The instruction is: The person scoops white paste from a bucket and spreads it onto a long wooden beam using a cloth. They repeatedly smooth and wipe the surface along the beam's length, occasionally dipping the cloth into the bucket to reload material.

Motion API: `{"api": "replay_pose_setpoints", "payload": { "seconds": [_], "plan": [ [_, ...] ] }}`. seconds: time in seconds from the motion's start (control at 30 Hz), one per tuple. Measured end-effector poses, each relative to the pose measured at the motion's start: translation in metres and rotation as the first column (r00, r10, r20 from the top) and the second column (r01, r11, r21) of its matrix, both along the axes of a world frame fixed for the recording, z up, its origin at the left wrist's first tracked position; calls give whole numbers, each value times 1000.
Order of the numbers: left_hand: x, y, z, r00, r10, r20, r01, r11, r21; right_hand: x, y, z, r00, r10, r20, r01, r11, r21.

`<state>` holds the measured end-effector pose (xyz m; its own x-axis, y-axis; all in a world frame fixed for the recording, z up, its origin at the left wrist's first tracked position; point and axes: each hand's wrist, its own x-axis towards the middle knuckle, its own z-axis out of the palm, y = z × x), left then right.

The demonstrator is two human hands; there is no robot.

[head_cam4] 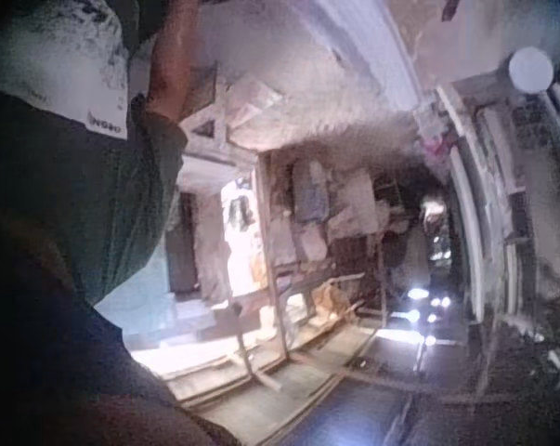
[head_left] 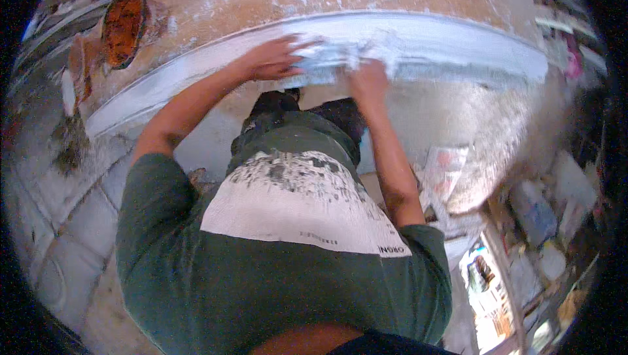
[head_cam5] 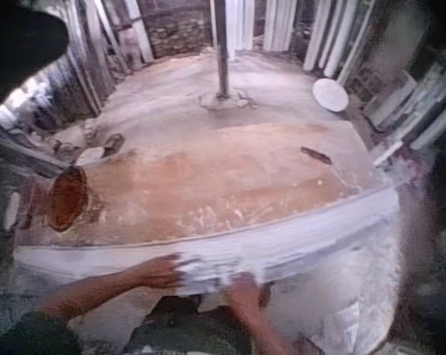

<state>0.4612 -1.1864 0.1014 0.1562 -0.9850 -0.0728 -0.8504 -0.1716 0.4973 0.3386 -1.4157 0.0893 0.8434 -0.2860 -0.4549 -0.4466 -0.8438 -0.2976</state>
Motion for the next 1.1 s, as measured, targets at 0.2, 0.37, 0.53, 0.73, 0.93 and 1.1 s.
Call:
{"api": "replay_pose_setpoints", "payload": {
  "seconds": [0.2, 0.37, 0.53, 0.73, 0.93, 1.1],
  "plan": [
    [-14, 185, 11, 994, 113, 11, -110, 942, 318, -27, 136, 21, 875, 339, 345, -378, 924, 51],
    [-17, 224, 5, 992, 92, 89, -114, 949, 293, -24, 177, 41, 942, 54, 332, -136, 964, 228],
    [-2, 177, 16, 992, -14, 124, -4, 990, 141, -13, 196, 36, 939, -14, 343, -8, 998, 63],
    [-2, 86, -8, 971, -40, 237, 13, 994, 113, 5, 124, 56, 937, 340, 81, -336, 940, -55],
    [0, -85, 13, 942, -103, 321, 93, 995, 44, 18, -69, 14, 991, 129, 35, -109, 933, -344],
    [7, -149, -1, 977, -6, 212, 48, 980, -193, 20, -132, 105, 912, -321, 256, 362, 923, -132]
  ]
}}
